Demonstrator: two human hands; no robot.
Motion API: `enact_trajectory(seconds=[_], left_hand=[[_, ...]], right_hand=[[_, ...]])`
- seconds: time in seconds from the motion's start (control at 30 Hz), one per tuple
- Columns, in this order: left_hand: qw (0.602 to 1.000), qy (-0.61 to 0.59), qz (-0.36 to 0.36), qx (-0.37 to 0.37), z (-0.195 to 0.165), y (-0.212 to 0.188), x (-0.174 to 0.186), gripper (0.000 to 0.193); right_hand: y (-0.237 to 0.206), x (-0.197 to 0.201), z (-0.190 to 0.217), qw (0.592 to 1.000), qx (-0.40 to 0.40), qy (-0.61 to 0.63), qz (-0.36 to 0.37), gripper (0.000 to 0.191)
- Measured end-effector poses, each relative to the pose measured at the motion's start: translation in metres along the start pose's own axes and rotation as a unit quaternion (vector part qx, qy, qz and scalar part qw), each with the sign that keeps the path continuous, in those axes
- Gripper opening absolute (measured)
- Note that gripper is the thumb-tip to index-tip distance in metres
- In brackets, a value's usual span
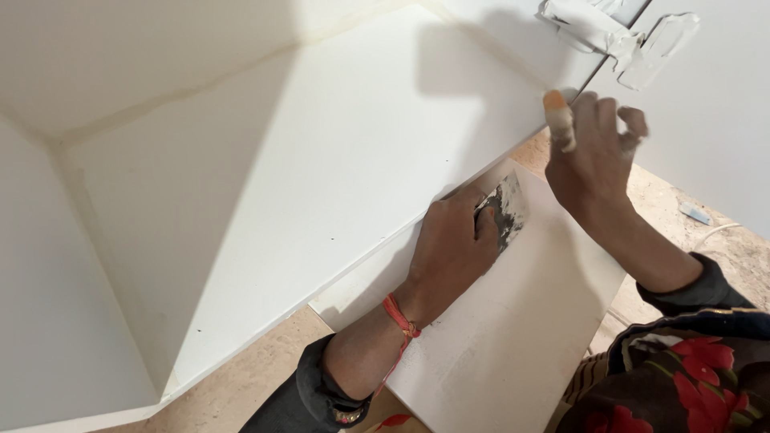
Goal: The person applies white putty to the seams and edges of a white cabinet unit. They hold a small board carrying putty in one hand and use a flat spreader in the other to press and smooth the putty along the joints, working around different edges of the shelf.
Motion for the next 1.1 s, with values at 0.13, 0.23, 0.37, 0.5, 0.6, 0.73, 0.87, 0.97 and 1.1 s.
enact_trajectory(seconds=[0.13,0.23,0.37,0.5,0.6,0.73,0.87,0.97,1.1], left_hand=[[0.999,-0.003,0.015,0.029,-0.003,0.002,-0.002,0.020],[1.000,0.001,0.001,0.016,-0.005,0.003,-0.005,0.017],[1.000,0.009,0.009,0.020,-0.005,0.006,-0.008,0.015],[1.000,0.017,0.006,0.002,-0.006,0.009,-0.011,0.013],[1.000,0.018,0.014,0.011,-0.006,0.012,-0.012,0.013],[1.000,0.020,0.012,0.005,-0.006,0.011,-0.013,0.011],[1.000,0.020,0.009,-0.001,-0.005,0.009,-0.014,0.011],[0.999,0.030,0.017,-0.001,-0.004,0.008,-0.015,0.010],[0.999,0.030,0.009,-0.017,-0.005,0.008,-0.015,0.010]], right_hand=[[-0.025,0.038,-0.003,0.989,-0.055,0.101,-0.088,0.034],[-0.048,0.055,-0.011,0.937,-0.031,0.347,-0.040,0.040],[-0.052,0.044,-0.014,0.874,0.063,0.482,-0.004,0.059],[-0.051,0.035,-0.013,0.851,0.101,0.514,0.033,0.092],[-0.052,0.037,-0.011,0.873,0.054,0.474,0.100,0.098],[-0.052,0.044,-0.008,0.861,0.112,0.494,0.052,0.080],[-0.060,0.035,-0.013,0.944,0.089,0.291,0.129,0.072],[-0.071,0.029,-0.022,0.915,0.088,0.372,0.129,0.071],[-0.079,0.022,-0.029,0.926,0.114,0.339,0.119,0.068]])
Point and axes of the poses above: each hand's wrist, its own y-axis towards the middle knuckle, its own x-axis out of the back of the hand, z = x × y, the point moved 2 cm from there along y, towards the middle knuckle, and after that the axes turned 8 degrees about -x, right-handed, at the moved point
